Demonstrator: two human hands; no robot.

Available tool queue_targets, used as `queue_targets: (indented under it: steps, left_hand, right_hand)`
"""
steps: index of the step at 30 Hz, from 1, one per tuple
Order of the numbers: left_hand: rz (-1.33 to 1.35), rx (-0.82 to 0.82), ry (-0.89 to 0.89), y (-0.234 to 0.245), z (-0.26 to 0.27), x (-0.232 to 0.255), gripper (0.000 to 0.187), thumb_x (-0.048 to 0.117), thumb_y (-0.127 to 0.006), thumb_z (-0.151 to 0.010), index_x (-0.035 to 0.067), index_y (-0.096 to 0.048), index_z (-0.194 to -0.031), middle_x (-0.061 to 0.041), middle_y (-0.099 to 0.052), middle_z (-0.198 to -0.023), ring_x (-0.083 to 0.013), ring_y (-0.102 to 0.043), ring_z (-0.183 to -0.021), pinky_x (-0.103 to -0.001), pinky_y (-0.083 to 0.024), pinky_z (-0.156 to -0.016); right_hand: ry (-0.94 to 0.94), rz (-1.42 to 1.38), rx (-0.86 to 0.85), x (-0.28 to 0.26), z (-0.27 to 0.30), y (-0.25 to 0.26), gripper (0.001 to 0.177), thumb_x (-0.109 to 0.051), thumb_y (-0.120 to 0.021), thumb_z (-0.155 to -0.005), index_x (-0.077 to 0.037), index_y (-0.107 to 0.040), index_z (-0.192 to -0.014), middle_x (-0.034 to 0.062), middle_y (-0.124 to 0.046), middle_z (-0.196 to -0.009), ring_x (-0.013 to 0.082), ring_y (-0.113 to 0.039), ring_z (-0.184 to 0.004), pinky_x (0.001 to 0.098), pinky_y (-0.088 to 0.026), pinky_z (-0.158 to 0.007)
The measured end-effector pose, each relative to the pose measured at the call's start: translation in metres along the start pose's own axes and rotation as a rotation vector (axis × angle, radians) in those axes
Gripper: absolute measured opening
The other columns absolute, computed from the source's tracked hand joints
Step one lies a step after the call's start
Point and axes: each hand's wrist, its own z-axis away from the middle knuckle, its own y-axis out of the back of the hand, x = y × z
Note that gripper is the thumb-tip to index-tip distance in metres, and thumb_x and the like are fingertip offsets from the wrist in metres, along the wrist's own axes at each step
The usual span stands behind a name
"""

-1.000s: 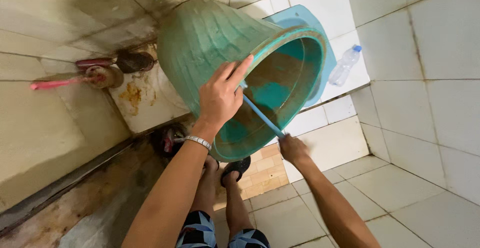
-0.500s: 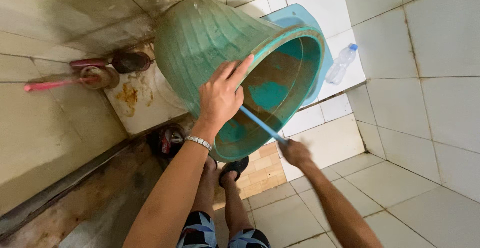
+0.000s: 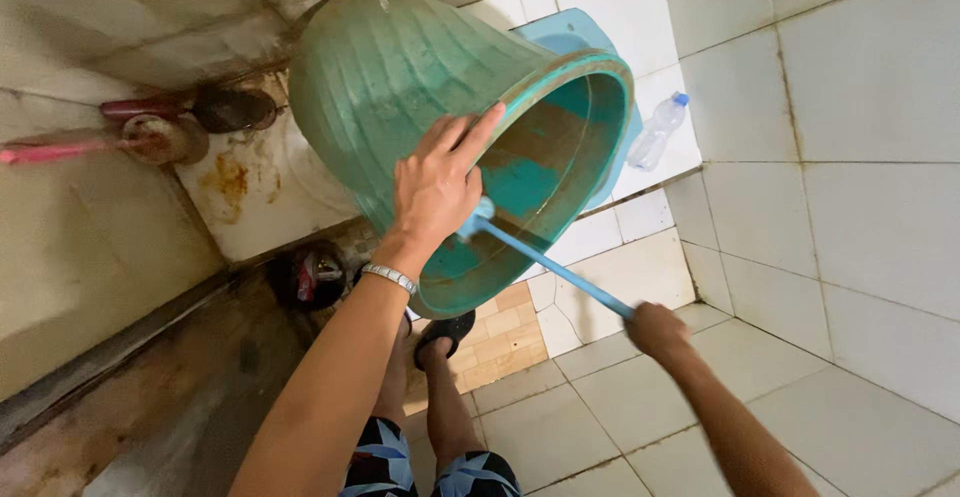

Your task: The person scrubs the interior of a large green plastic container using a long-handled brush. They repeatedly move the brush along the inner walls and bottom while water runs from a nearby tap into the container.

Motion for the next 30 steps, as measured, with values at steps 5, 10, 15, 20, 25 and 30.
queue_targets:
  steps: [5, 10, 15, 20, 25, 30]
  left_hand:
    - [0.01, -0.013, 0.012, 0.0, 0.001, -0.001, 0.082, -0.002, -0.07, -0.081, 0.027, -0.047, -0.154, -0.002, -0.066, -0.13, -0.0283, -0.064, -0.122, -0.044, -0.064, -0.076]
    - [-0.038, 0.003, -0.015, -0.002, 0.001, -0.003, 0.083, -0.002, -0.069, -0.082, 0.027, -0.045, -0.156, -0.003, -0.065, -0.13, -0.0284, -0.064, -0.12, -0.042, -0.065, -0.077]
    - [0.026, -0.027, 0.007, -0.001, 0.001, -0.001, 0.082, -0.001, -0.068, -0.084, 0.027, -0.044, -0.156, -0.003, -0.065, -0.13, -0.0288, -0.065, -0.121, -0.043, -0.064, -0.077]
    - [-0.022, -0.009, -0.011, -0.003, 0.001, -0.003, 0.082, 0.0, -0.069, -0.081, 0.027, -0.046, -0.155, -0.003, -0.064, -0.129, -0.0297, -0.064, -0.121, -0.044, -0.064, -0.076]
    - [0.001, -0.022, 0.011, -0.005, 0.0, -0.001, 0.082, -0.001, -0.068, -0.081, 0.027, -0.046, -0.154, -0.002, -0.065, -0.13, -0.0294, -0.063, -0.122, -0.044, -0.064, -0.075]
    - [-0.005, -0.033, 0.035, -0.005, 0.0, -0.001, 0.08, 0.0, -0.069, -0.083, 0.029, -0.047, -0.154, 0.0, -0.066, -0.129, -0.0282, -0.063, -0.121, -0.045, -0.064, -0.074]
  right_hand:
    - [0.296, -0.125, -0.088, -0.173, -0.065, -0.029, 0.04, -0.04, -0.063, -0.096, -0.001, -0.071, -0.1, 0.0224, -0.076, -0.091, 0.034, -0.078, -0.089, 0.0466, -0.062, -0.081]
    - [0.325, -0.626, -0.32, -0.298, -0.036, -0.028, 0.042, -0.029, -0.06, -0.095, 0.006, -0.061, -0.071, 0.0195, -0.059, -0.058, 0.0279, -0.055, -0.043, 0.0481, -0.046, -0.047]
    - [0.466, -0.622, -0.326, -0.253, -0.007, -0.03, 0.046, -0.029, -0.055, -0.095, 0.007, -0.06, -0.067, 0.0177, -0.058, -0.05, 0.0253, -0.057, -0.039, 0.0408, -0.047, -0.042]
    - [0.234, -0.414, -0.297, -0.095, 0.024, -0.07, 0.039, -0.032, -0.066, -0.088, 0.007, -0.063, -0.085, 0.0218, -0.071, -0.072, 0.0278, -0.068, -0.062, 0.046, -0.055, -0.058]
    - [0.053, -0.061, -0.219, 0.032, 0.052, -0.076, 0.045, -0.041, -0.069, -0.087, 0.003, -0.072, -0.09, 0.0232, -0.075, -0.086, 0.0362, -0.076, -0.084, 0.0484, -0.06, -0.08]
    - [0.126, -0.101, -0.043, 0.036, 0.047, -0.071, 0.04, -0.039, -0.07, -0.086, 0.0, -0.074, -0.088, 0.0244, -0.075, -0.086, 0.0413, -0.073, -0.086, 0.0517, -0.058, -0.08]
